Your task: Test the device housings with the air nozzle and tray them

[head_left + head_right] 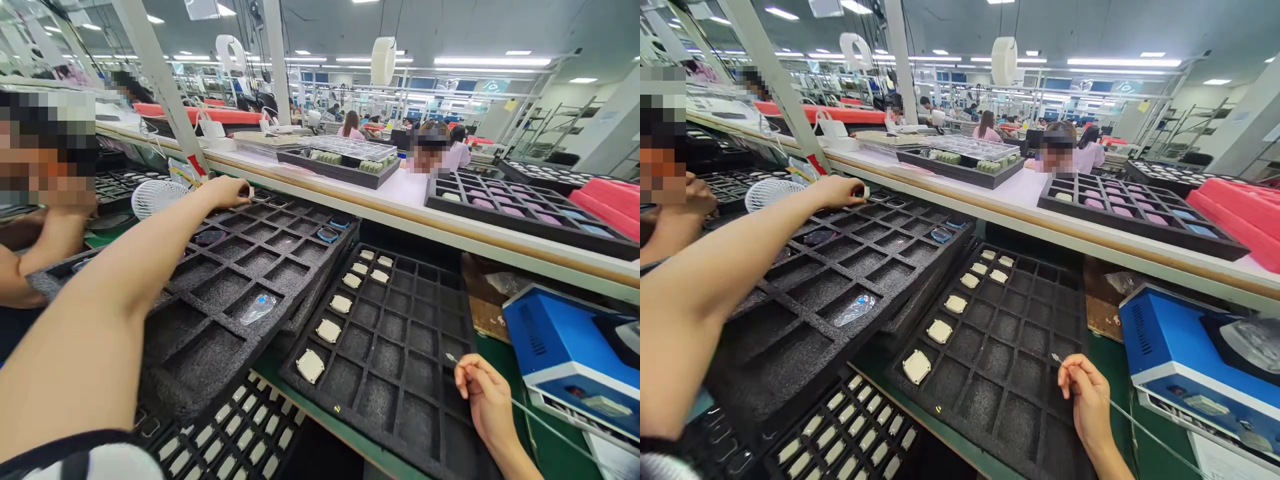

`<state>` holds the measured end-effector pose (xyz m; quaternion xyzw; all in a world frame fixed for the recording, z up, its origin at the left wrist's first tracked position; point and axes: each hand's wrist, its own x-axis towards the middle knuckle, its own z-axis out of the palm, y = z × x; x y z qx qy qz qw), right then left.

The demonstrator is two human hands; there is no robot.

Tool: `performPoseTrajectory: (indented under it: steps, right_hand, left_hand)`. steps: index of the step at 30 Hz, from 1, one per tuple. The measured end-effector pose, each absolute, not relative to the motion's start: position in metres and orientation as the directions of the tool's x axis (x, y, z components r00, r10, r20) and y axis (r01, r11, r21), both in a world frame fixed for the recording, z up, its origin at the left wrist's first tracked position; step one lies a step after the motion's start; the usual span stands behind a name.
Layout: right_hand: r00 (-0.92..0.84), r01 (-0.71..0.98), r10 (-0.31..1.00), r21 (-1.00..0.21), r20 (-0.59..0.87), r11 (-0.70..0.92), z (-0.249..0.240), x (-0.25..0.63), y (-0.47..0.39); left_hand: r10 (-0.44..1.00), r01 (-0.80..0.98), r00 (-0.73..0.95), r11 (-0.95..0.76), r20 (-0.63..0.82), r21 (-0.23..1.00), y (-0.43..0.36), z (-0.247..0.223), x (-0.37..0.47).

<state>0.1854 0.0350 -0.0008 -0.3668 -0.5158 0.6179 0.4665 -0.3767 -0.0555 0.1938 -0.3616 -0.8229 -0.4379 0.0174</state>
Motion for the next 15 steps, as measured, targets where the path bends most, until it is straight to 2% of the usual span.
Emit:
performPoseTrajectory:
  steps: [2,5,7,8,10,12,13,15]
  right_hand:
    - [-0.304,-0.211,0.952,-0.977,0.028,-0.039,-0.001,0.185,0.035]
    - [-0.321,-0.221,0.946,-0.975,0.041,-0.033,-0.003,0.184,0.035]
    - [-0.335,-0.226,0.941,-0.974,0.052,-0.027,-0.003,0.184,0.035]
    - [-0.342,-0.228,0.938,-0.973,0.058,-0.023,-0.003,0.185,0.036]
    - [-0.351,-0.229,0.933,-0.973,0.075,-0.008,-0.004,0.185,0.036]
    - [-0.354,-0.23,0.93,-0.973,0.099,0.016,-0.005,0.184,0.037]
    - [-0.357,-0.23,0.928,-0.973,0.11,0.027,-0.005,0.184,0.037]
    - [-0.365,-0.229,0.922,-0.972,0.127,0.043,-0.006,0.183,0.037]
  left_hand:
    - [0.623,0.672,-0.677,0.307,0.391,0.674,-0.065,0.204,-0.341]
    - [0.685,0.723,-0.557,0.121,0.469,0.68,-0.095,0.217,-0.25]
    - [0.745,0.468,-0.484,-0.224,0.46,0.855,-0.127,0.215,-0.174]
    - [0.769,0.318,-0.484,-0.29,0.417,0.903,-0.145,0.21,-0.136]
    - [0.91,0.026,-0.356,-0.219,0.214,0.975,-0.176,0.19,-0.069]
    - [0.995,-0.252,-0.083,-0.07,0.05,0.965,-0.193,0.163,-0.021]
    - [1.0,-0.333,-0.012,-0.009,0.005,0.943,-0.193,0.148,-0.006]
    - [1.0,-0.423,0.001,-0.018,0.02,0.906,-0.177,0.119,0.012]
